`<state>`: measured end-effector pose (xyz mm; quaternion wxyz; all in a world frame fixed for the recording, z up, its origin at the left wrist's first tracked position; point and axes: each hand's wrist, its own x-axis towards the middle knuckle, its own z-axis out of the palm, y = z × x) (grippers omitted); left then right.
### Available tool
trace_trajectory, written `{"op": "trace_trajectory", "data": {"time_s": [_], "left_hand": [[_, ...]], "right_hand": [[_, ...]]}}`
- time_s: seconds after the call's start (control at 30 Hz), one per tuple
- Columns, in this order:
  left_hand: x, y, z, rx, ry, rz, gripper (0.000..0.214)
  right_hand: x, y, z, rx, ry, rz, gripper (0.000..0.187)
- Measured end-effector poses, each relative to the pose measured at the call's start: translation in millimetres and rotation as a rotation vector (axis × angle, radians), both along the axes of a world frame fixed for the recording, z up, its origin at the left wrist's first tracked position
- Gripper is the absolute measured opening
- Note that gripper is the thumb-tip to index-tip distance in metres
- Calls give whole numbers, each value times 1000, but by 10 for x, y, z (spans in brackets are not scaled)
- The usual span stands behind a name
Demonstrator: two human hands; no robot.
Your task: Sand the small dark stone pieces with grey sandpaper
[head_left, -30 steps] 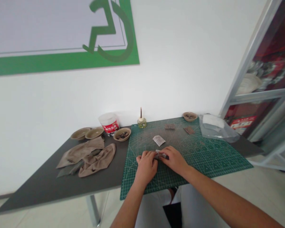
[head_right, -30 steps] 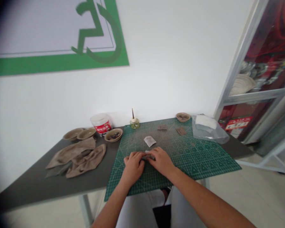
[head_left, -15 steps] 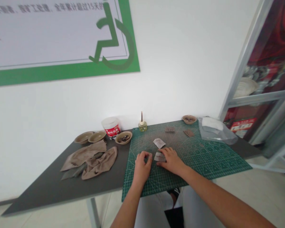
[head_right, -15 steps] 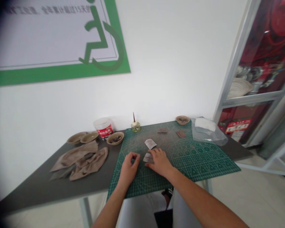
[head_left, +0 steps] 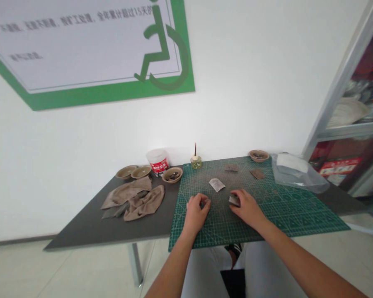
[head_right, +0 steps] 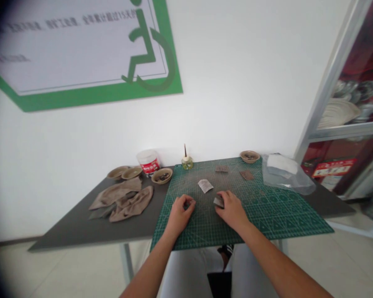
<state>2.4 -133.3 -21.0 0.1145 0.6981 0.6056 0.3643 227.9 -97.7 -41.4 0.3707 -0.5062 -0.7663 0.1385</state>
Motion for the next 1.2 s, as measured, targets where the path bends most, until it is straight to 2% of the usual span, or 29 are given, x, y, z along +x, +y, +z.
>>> {"op": "trace_trajectory", "data": {"time_s": [0.13,0.3,0.5,0.67,0.8,1.0,1.2], "left_hand": [[37,-14,28,-33,96,3,12],[49,-14,19,-85,189,-3,12],[54,7,5,-74,216,-1,13],[68,15,1,-88,264,-23,13],[36,11,-19,-50,172,-54,11],[-6,33,-75,-10,47,-135,22],[152,35,-50,-11,-181,-124,22]], "right_hand": [[119,-18,-37,1,-88,43,20],[113,-46,-16,18,-55,58,18],[110,-90,-42,-1,-3,6,16],[66,-148,-4,15,-4,35,8],[105,-153,-32,-19,115,44,4],[99,-5,-92,-78,396,-31,16],[-105,44,-25,-106,451,2,16]]}}
